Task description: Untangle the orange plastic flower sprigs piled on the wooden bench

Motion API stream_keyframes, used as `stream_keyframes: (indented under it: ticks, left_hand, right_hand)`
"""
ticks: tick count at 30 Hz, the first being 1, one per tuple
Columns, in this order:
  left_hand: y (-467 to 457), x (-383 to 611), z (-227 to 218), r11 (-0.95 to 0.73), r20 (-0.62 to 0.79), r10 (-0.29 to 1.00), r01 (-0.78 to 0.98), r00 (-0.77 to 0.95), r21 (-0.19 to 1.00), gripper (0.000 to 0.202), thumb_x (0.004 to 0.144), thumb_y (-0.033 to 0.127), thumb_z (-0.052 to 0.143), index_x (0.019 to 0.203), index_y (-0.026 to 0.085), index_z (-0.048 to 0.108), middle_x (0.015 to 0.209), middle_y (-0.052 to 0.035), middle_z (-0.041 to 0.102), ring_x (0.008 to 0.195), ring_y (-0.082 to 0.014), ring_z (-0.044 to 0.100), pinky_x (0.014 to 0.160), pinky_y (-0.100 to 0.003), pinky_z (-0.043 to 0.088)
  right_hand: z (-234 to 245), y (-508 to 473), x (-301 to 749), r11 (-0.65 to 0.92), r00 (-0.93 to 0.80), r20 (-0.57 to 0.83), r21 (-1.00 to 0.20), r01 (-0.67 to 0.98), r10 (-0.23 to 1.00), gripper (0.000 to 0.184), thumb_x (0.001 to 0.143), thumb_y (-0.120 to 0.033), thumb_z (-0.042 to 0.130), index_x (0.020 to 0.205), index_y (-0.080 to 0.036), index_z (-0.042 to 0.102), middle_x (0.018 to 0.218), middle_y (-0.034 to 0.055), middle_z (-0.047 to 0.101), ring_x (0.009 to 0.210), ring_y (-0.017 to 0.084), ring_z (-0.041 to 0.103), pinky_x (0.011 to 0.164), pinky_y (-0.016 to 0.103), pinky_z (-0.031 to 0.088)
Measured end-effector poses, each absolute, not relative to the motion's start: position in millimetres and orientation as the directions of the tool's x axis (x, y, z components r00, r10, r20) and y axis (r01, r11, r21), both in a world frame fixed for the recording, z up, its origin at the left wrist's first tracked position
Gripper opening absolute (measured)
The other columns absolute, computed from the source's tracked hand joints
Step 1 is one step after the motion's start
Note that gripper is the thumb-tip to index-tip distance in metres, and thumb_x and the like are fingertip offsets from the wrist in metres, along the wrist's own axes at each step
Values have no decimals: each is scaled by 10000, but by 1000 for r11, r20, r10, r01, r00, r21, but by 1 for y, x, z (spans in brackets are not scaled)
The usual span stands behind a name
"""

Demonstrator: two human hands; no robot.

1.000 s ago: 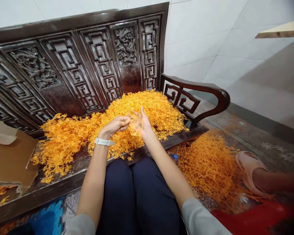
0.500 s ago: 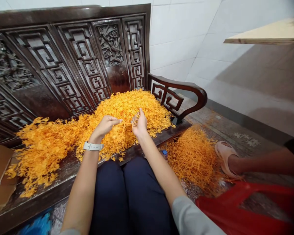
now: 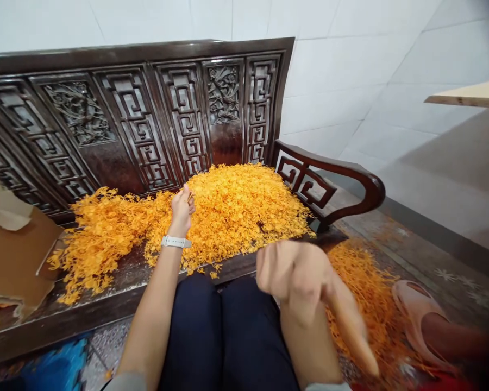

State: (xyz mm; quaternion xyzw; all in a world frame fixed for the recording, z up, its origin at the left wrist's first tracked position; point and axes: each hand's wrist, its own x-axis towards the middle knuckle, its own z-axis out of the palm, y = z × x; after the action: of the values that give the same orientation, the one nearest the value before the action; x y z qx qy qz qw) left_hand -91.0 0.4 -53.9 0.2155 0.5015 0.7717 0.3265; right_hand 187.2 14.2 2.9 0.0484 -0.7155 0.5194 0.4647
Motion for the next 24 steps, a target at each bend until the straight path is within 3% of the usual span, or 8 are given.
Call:
stream_keyframes:
  ticks: [2, 5, 7, 9, 15, 18, 21, 24]
  left_hand:
    - [4, -77, -48, -316, 140, 755, -169, -641, 934, 382, 971, 422, 726, 725, 164, 591, 570, 42, 482, 443, -48, 344, 431, -170, 219]
    - [5, -64, -40, -332, 243, 807, -73, -538, 940, 393, 958, 377, 742, 652, 161, 625, 550, 11, 506, 500, -83, 417, 480, -187, 286]
    - [4, -60, -36, -343, 297, 823, -8, -484, 939, 387, 960, 389, 735, 653, 166, 655, 539, 6, 505, 515, -100, 430, 508, -204, 318]
    - [4, -57, -35, -369, 364, 814, 83, -453, 926, 403, 958, 441, 727, 665, 173, 655, 562, 5, 513, 528, -109, 452, 532, -220, 354]
    - [5, -52, -31, -392, 571, 744, 465, -347, 794, 484, 962, 610, 653, 729, 187, 627, 653, -3, 574, 612, -140, 533, 604, -265, 415]
    - [3, -51, -30, -374, 639, 709, 608, -300, 700, 473, 986, 604, 620, 771, 186, 669, 662, -4, 595, 626, -145, 540, 611, -275, 402]
    - [2, -52, -33, -340, 690, 663, 703, -291, 624, 399, 1015, 527, 610, 839, 188, 726, 651, 10, 601, 591, -130, 508, 612, -277, 374]
    - [2, -59, -38, -270, 737, 561, 758, -377, 594, 327, 1025, 445, 610, 861, 192, 738, 636, 21, 595, 556, -119, 470, 594, -278, 335]
  right_hand:
    - [0, 43, 159, 389, -463, 649, -747, -539, 604, 738, 859, -956, 354, 948, -281, 640, 646, 16, 525, 586, 171, 557, 535, 311, 481]
    - [-11, 81, 118, 227, -242, 407, -811, -539, 881, 797, 891, -937, 291, 1243, -294, 603, 1073, 107, 647, 993, 240, 667, 774, 396, 574]
    - [-25, 92, 103, 209, -76, 282, -844, -494, 956, 743, 886, -902, 412, 1309, -315, 576, 1340, 113, 583, 1195, 260, 614, 919, 432, 556]
    - [-41, 90, 95, 175, -46, 222, -863, -474, 974, 705, 873, -873, 500, 1302, -319, 577, 1427, 98, 547, 1230, 258, 593, 980, 436, 533]
    - [-59, 58, 88, -165, -543, 214, -808, -566, 812, 582, 890, -776, 597, 1147, -257, 654, 1183, 99, 655, 1045, 243, 647, 794, 380, 584]
    - [-54, 54, 87, -224, -605, 225, -787, -575, 764, 441, 871, -633, 722, 1069, -241, 683, 1153, 75, 649, 956, 199, 636, 731, 327, 578]
    - [-52, 54, 88, -247, -588, 180, -783, -571, 789, 374, 764, -462, 871, 997, -234, 686, 1062, 28, 632, 854, 148, 608, 676, 274, 553]
    - [-54, 51, 91, -211, -558, 148, -823, -527, 817, 354, 731, -432, 898, 850, -203, 656, 842, -13, 590, 676, 95, 515, 565, 219, 459]
